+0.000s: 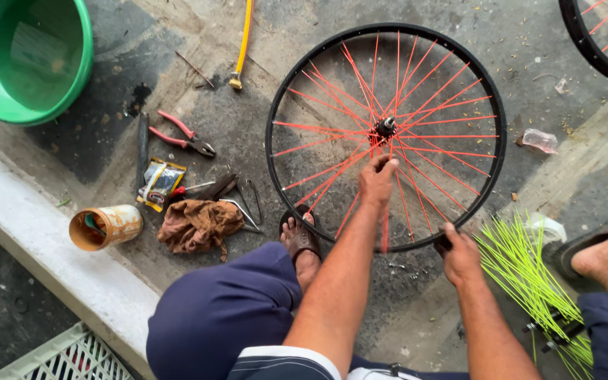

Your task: The person sits on the ground and laces a bicycle wheel with red spokes. They insert the spokes into the rim and hub, adjusting them by hand to ensure proper alignment.

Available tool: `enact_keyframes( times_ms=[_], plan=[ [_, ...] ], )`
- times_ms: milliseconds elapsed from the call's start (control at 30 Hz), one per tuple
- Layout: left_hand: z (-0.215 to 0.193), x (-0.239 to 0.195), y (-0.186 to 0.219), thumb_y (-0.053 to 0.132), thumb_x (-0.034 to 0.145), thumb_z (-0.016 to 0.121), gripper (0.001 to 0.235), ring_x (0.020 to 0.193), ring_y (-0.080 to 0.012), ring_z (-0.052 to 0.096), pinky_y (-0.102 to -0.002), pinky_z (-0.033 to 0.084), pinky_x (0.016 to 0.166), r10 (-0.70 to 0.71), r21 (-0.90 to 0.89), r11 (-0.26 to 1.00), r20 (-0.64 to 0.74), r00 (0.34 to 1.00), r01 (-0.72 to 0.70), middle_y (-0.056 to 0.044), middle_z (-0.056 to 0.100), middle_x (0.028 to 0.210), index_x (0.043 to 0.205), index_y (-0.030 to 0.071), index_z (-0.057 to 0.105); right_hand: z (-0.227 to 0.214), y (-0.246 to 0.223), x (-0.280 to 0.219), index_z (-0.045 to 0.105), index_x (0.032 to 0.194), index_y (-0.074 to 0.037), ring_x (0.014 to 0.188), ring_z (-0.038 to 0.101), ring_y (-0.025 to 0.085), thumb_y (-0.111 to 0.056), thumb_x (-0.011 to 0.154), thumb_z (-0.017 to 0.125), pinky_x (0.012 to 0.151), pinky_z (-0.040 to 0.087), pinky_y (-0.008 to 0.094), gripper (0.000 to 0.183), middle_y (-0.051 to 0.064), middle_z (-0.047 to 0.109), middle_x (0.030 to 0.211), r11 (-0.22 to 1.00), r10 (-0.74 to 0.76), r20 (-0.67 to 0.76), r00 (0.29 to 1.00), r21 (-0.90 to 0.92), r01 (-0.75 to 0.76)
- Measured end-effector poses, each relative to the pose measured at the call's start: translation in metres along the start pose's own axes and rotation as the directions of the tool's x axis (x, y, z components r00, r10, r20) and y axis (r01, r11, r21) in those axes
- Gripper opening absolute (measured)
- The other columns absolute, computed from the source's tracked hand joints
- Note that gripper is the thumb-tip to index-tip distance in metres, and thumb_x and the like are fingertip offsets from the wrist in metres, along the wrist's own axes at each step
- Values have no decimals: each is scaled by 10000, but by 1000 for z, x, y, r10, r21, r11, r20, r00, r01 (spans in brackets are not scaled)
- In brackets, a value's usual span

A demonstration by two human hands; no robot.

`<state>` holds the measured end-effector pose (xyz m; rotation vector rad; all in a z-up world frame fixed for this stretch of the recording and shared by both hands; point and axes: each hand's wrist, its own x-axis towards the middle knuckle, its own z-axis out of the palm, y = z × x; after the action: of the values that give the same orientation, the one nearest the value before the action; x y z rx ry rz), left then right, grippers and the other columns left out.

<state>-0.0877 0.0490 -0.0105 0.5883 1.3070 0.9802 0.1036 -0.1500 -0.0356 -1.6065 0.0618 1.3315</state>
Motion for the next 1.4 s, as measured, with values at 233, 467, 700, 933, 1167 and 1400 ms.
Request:
enact_keyframes(
  times_ms=[233,467,700,933,1167,1400],
  plan=[
    [-46,-38,34,143,982,601,319,959,-391,678,-499,547,755,401,950,178,167,901,-255,-164,583,1118,1295,201,593,5,5,12,682,1008,-68,742,625,133,-294,955,767,651,530,286,247,8,669,883,979,-82,-70,994,-191,67],
    [-42,-104,21,82,910,585,718,996,-456,633,-557,520,832,391,812,418,244,887,-408,-253,602,1214,1573,37,311,13,0,4,693,961,-46,632,607,132,-277,917,802,591,511,268,259,20,678,812,967,-144,-68,987,-220,126],
    [-28,-132,-13,226,871,657,335,1309,-384,437,-528,311,1092,275,895,354,178,945,-272,-159,663,1207,1171,85,612,13,-3,11,652,937,-37,644,617,144,-271,936,800,591,521,283,276,33,676,818,976,-160,-87,983,-163,144],
    [-44,-96,-42,311,957,594,307,1196,-396,624,-497,452,1025,-308,887,456,237,921,-76,-190,686,1218,1199,125,633,10,-20,13,698,1020,-51,694,630,120,-267,954,759,640,536,268,233,9,694,863,969,-146,-38,989,-208,135],
    [-21,-97,-70,298,866,730,349,1016,-335,707,-441,543,876,-230,676,731,370,900,-91,-176,725,1058,1097,63,616,9,-62,18,718,1084,-29,756,610,125,-217,1041,750,705,528,275,196,11,684,924,957,-257,35,966,-131,259],
    [19,-109,-88,248,857,726,384,965,-313,710,-422,547,851,-155,529,848,285,946,-20,-158,714,1018,1148,69,551,-29,-57,-10,706,1057,11,834,735,218,83,888,592,806,613,323,216,107,747,950,957,-262,-23,965,121,263]
  ],
)
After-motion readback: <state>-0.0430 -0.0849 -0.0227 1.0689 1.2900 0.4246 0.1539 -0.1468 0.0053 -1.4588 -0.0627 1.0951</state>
